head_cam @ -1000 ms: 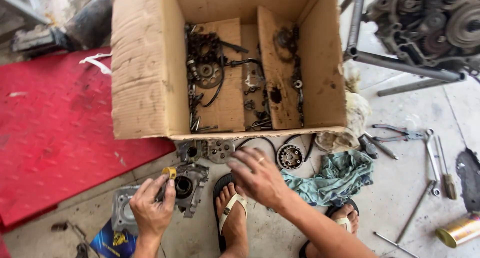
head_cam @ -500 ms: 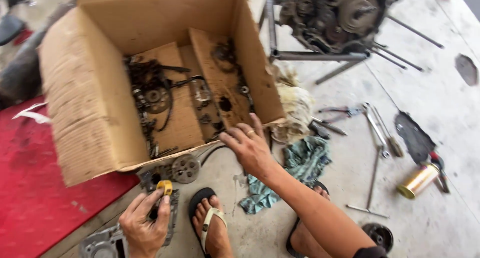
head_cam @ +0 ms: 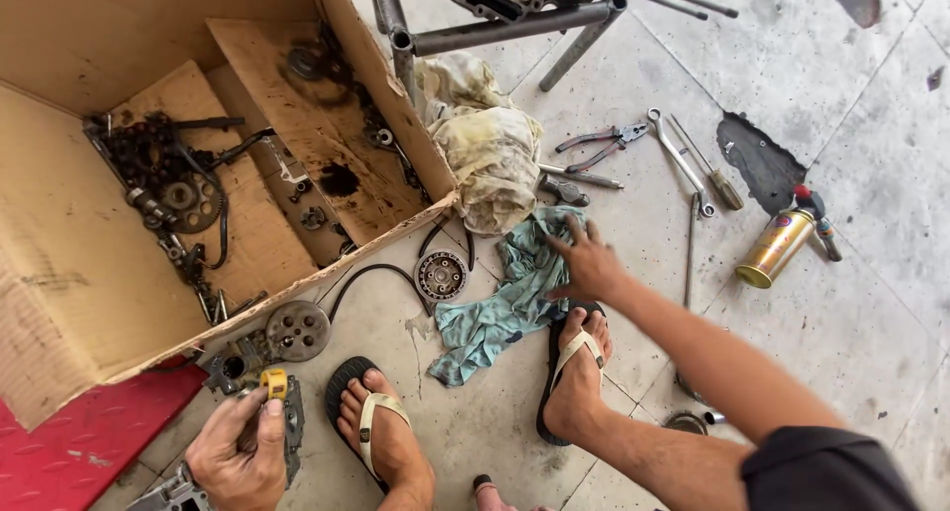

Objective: Sorting and inspecting motorcycle engine parts from a box during a repair process.

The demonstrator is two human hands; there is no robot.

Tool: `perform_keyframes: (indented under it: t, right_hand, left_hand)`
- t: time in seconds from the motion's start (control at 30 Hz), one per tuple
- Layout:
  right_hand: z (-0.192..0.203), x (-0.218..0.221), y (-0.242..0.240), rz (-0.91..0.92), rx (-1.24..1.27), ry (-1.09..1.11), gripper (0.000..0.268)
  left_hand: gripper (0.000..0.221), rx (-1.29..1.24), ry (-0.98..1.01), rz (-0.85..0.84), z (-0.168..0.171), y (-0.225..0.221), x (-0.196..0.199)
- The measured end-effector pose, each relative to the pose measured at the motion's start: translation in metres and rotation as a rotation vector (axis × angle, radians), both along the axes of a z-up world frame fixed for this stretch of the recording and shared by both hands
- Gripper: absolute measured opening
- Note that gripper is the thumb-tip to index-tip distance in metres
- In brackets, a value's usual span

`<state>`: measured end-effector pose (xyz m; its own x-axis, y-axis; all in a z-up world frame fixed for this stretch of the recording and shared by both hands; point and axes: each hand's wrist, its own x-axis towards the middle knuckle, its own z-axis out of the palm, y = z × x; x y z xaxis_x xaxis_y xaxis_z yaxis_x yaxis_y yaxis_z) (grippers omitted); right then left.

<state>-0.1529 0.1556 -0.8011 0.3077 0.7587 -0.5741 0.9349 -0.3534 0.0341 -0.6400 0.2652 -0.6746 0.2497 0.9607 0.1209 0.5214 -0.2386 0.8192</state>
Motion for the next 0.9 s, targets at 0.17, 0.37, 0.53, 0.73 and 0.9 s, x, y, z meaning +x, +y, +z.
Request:
perform_keyframes:
  t: [0.17, 0.37, 0.53, 0.73, 0.9]
  right_hand:
    - [-0.047, 0.011, -0.027, -0.131, 0.452, 0.334, 0.061]
    - [0.034, 0.048, -0.032, -0.123, 0.264, 0.664, 0.029]
    - [0.111, 0.089, -0.063, -0.445, 0.098, 0.783, 0.07]
    - [0.124, 0.123, -0.099, -0.294, 0.307, 0.382, 0.035]
    - [0.079, 0.101, -0.098, 0.336, 0.2, -0.318, 0.051]
  left_hand:
    - [0.019, -0.011, 0.045, 0.008, -0.005, -0.006, -0.001]
    - [0.018, -0.03, 0.046, -0.009, -0.006, -0.016, -0.001]
    - [0.018, -0.047, 0.046, -0.06, -0.084, -0.004, -0.063]
    - [0.036, 0.183, -0.003, -0.169, -0.264, -0.018, -0.077]
    - [0.02, -0.103, 0.11, -0.077, -0.035, -0.023, 0.006]
